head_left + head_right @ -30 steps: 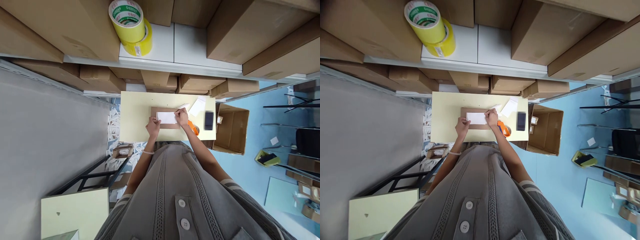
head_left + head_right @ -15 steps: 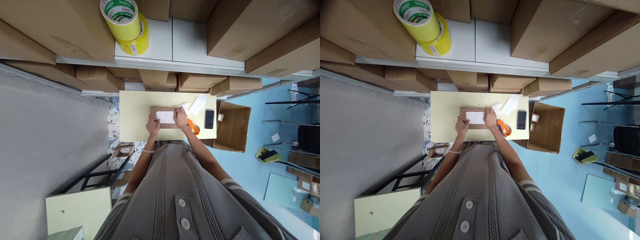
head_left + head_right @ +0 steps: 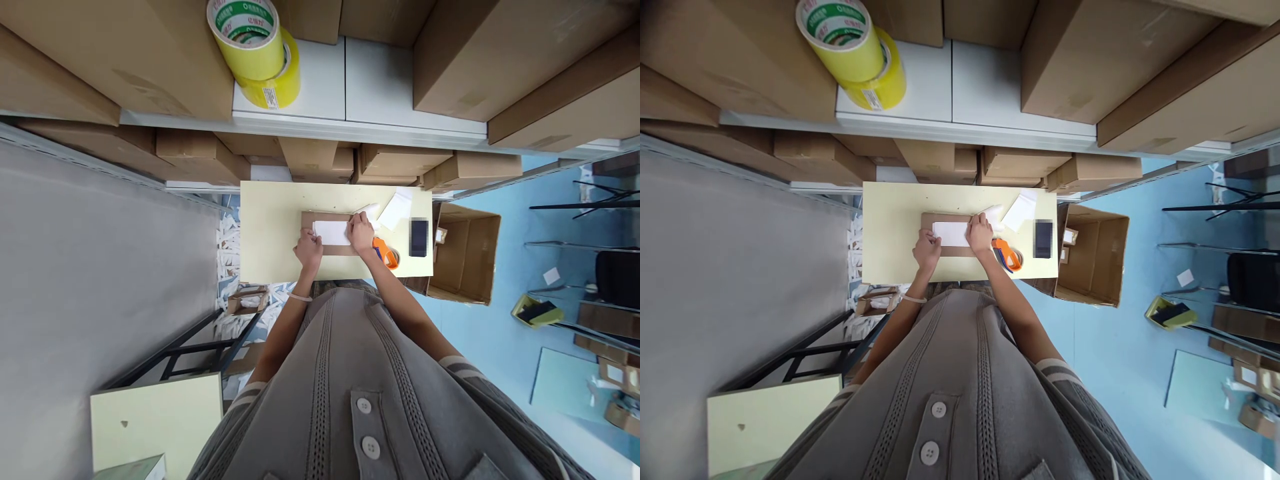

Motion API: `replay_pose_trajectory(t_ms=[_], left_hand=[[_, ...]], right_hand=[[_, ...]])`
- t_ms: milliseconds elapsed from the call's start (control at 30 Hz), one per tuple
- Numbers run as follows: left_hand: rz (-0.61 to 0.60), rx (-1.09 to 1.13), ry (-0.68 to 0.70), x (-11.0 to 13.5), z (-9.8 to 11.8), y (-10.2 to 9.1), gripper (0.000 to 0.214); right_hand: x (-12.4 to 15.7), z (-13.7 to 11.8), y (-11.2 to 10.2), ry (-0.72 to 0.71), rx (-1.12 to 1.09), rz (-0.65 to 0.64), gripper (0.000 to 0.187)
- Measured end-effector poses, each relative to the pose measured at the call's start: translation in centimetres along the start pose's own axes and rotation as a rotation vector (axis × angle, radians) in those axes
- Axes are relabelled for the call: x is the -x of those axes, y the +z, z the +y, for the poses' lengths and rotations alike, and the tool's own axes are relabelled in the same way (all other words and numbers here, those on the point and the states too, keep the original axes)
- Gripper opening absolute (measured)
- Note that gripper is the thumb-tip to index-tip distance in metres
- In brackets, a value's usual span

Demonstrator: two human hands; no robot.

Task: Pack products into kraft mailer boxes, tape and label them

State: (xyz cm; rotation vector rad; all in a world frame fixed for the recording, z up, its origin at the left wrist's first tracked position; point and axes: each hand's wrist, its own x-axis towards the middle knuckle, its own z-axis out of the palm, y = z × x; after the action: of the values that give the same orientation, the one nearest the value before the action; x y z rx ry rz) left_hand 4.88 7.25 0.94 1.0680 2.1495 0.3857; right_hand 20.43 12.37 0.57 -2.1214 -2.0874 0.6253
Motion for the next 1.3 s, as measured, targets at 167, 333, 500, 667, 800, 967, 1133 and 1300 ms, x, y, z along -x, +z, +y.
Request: replay_pose_trajectory(t_ms=[167, 333, 500, 667, 800, 967, 1133, 1300], left_hand=[[-0.029, -0.041, -0.02, -0.1, 0.2, -0.1, 0.02], [-0.038, -0.029, -0.016, -0.2, 0.1, -0.1, 0.02], [-0.039, -0.044, -0.009, -0.2, 0.1, -0.2, 0.016], [-0.053, -0.088, 0.013, 0.0, 0.4, -0.4, 0.013], [-0.056, -0.119, 0.045, 0.0, 0.4, -0.6, 0.011], [-0.042, -0.145, 0.091, -0.4, -0.2, -0.9, 0.008], [-0.068, -0.138, 0.109, -1.0, -0.8, -1.0, 0.007], [-0.088, -0.127, 0.119, -1.1, -1.0, -1.2, 0.008]], right_hand=[[-0.3, -0.1, -0.5, -0.031, 0.237, -0.042, 0.03], [-1.7, 1.5, -1.3, 0.189, 0.174, -0.121, 0.03], [-2.8, 2.7, -1.7, 0.427, -0.137, -0.273, 0.031], [-2.7, 2.6, -1.4, 0.452, -0.208, -0.238, 0.032], [-1.6, 2.6, -1.4, 0.449, -0.208, -0.247, 0.037], [0.1, 2.6, -1.7, 0.409, -0.185, -0.303, 0.038], [1.3, 2.7, -1.7, 0.374, -0.125, -0.344, 0.036], [1.3, 3.1, -1.9, 0.348, -0.053, -0.355, 0.046]])
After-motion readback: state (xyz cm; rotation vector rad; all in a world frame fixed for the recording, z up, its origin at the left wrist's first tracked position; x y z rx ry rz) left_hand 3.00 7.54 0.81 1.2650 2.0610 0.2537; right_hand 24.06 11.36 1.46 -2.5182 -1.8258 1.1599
